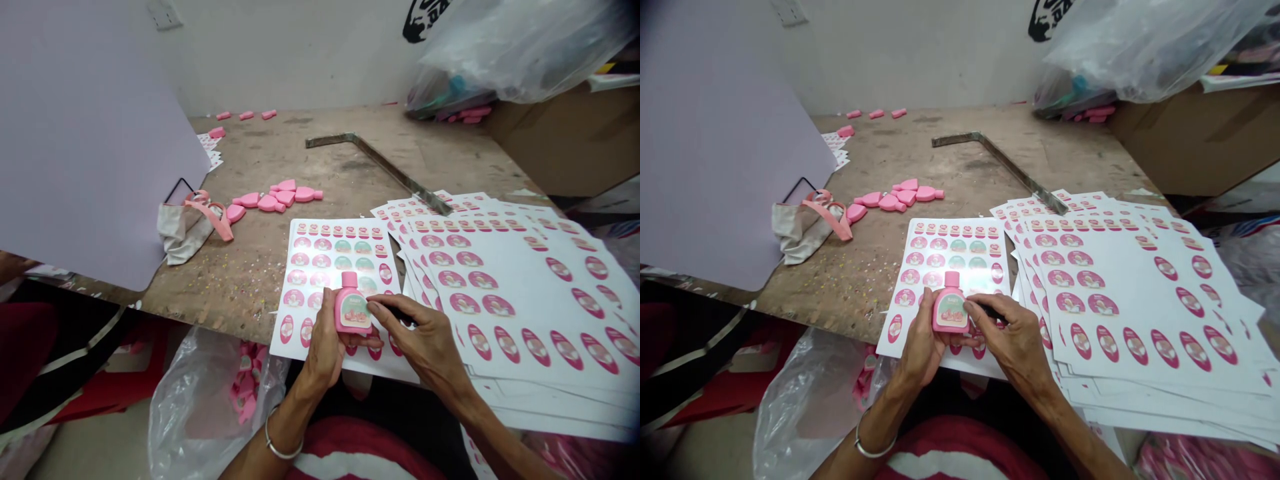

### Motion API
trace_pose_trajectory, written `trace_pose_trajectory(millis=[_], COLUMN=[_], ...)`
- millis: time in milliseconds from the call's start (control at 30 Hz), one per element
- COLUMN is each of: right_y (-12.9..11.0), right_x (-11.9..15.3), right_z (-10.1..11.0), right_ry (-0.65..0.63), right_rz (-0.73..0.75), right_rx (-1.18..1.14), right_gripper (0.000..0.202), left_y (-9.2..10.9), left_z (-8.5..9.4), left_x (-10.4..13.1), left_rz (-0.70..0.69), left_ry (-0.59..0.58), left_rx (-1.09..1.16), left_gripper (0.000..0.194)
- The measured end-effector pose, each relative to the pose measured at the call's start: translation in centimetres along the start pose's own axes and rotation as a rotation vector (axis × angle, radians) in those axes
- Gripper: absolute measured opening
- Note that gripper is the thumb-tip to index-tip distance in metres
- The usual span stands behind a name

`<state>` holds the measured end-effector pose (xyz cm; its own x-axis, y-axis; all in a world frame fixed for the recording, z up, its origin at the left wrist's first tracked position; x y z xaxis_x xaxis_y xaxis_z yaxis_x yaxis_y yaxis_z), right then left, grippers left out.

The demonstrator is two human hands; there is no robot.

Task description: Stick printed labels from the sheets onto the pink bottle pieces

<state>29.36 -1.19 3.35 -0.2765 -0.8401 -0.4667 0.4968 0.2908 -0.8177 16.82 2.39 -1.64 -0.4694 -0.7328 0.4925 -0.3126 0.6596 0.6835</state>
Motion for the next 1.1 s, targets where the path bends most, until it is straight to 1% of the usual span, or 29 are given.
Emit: trace_pose_trajectory(millis=[133, 267, 367, 467, 533, 600, 667, 700, 733, 767, 833, 867, 933, 1000, 1100], right_y=[0.1, 0.3, 0.2, -0.1, -0.5, -0.6, -0.5, -0.3, 0.0, 0.2, 0.3, 0.2, 0.0, 0.2, 0.5], right_x=[0.0, 0.2, 0.2, 0.2, 0.1, -0.2, -0.6, -0.7, -0.9, -1.1, -1.2, -1.3, -1.4, -1.6, -1.8], right_z=[-0.1, -0.1, -0.2, -0.3, -0.1, 0.5, 1.5, 1.9, 2.0, 1.7, 0.2, -0.5, -1.6, -1.9, -2.0], right_ry=[-0.005, -0.015, -0.031, -0.040, -0.050, -0.038, 0.007, 0.024, 0.021, -0.007, -0.105, -0.148, -0.180, -0.175, -0.180], right_rz=[0.016, 0.041, 0.081, 0.149, 0.226, 0.278, 0.257, 0.223, 0.184, 0.148, 0.098, 0.079, 0.045, 0.018, 0.012], right_rx=[0.012, 0.037, 0.078, 0.143, 0.252, 0.444, 0.593, 0.589, 0.528, 0.429, 0.225, 0.157, 0.088, 0.051, 0.031], right_gripper=[0.018, 0.018, 0.017, 0.017, 0.020, 0.025, 0.034, 0.039, 0.043, 0.048, 0.056, 0.057, 0.051, 0.044, 0.041], left_y=[0.0, 0.0, 0.1, 0.3, 0.4, 0.4, 0.3, 0.2, 0.1, 0.0, -0.1, -0.1, 0.0, 0.3, 0.8], left_z=[-0.1, -0.2, -0.2, -0.6, -0.9, -0.9, -0.7, -0.6, -0.4, -0.2, 0.0, 0.0, -0.2, -0.4, -0.3], left_x=[0.1, 0.2, 0.1, 0.3, 0.5, 0.7, 0.8, 0.8, 0.8, 0.8, 0.7, 0.6, 0.6, 0.6, 0.8], left_rz=[-0.015, -0.028, -0.028, -0.060, -0.078, -0.082, -0.079, -0.072, -0.063, -0.050, -0.026, -0.021, -0.018, -0.015, -0.013], left_ry=[-0.012, -0.041, -0.033, -0.068, -0.096, -0.099, -0.085, -0.075, -0.063, -0.054, -0.043, -0.042, -0.065, -0.102, -0.136], left_rx=[-0.017, -0.029, -0.038, -0.098, -0.152, -0.179, -0.179, -0.172, -0.159, -0.139, -0.083, -0.059, -0.020, 0.009, 0.044], left_gripper=[0.059, 0.058, 0.053, 0.041, 0.036, 0.035, 0.036, 0.037, 0.039, 0.042, 0.048, 0.051, 0.055, 0.056, 0.057])
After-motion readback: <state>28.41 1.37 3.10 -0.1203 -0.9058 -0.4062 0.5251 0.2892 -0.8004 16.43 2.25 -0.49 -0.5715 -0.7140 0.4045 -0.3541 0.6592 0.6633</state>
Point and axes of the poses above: each hand's wrist, its own x-axis away from the middle knuckle, its own z-axis out of the back of the hand, y = z × x, the point moved 8 cm from there along -x, towards the middle knuckle, and after that the axes turned 13 degrees about z, right-handed, at the moved point
